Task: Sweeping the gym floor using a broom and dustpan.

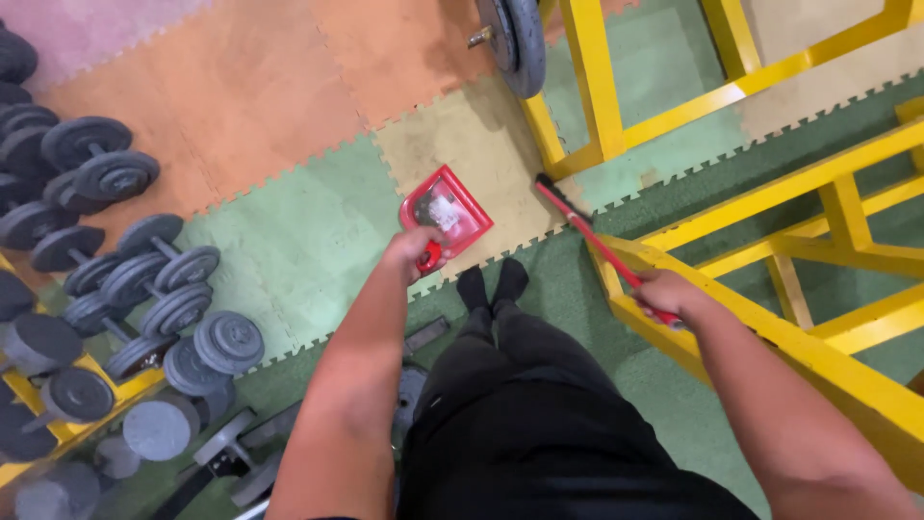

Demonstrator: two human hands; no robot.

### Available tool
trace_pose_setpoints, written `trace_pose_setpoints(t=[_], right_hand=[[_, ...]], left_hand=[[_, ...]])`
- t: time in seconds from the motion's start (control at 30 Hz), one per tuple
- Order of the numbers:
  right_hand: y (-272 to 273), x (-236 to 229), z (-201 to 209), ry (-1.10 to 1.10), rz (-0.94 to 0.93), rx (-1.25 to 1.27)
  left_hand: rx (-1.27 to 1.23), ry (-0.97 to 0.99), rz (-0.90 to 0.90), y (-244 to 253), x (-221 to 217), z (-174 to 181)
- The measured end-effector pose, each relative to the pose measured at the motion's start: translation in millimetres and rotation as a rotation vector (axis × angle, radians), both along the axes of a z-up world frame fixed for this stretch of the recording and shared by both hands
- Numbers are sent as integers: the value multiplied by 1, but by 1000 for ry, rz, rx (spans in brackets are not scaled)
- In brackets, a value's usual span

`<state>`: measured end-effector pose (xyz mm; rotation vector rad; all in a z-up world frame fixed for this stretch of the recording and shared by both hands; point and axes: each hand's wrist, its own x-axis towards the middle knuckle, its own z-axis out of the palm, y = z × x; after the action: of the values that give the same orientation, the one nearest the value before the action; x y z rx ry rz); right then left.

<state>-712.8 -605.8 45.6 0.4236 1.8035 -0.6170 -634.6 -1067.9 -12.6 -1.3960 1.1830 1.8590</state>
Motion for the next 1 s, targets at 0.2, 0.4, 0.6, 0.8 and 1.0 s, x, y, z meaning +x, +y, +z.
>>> trace_pose_setpoints(t=[0.2,0.4,0.6,0.8,1.0], right_hand=[[-93,37,-51,-11,-125,-170],[-97,14,-14,-150,-119,-362],[-86,-29,48,-38,141,-332],[-66,-85,33,167,256,-264],[-65,-132,27,130,113,-222]], left_hand=[[-12,-54,22,22,-9,-16],[-35,-27,29,28,-31,2],[-73,-14,-22,19,-41,19],[-87,-7,56,1,-33,17],[-127,-3,38,-35,-50,31]])
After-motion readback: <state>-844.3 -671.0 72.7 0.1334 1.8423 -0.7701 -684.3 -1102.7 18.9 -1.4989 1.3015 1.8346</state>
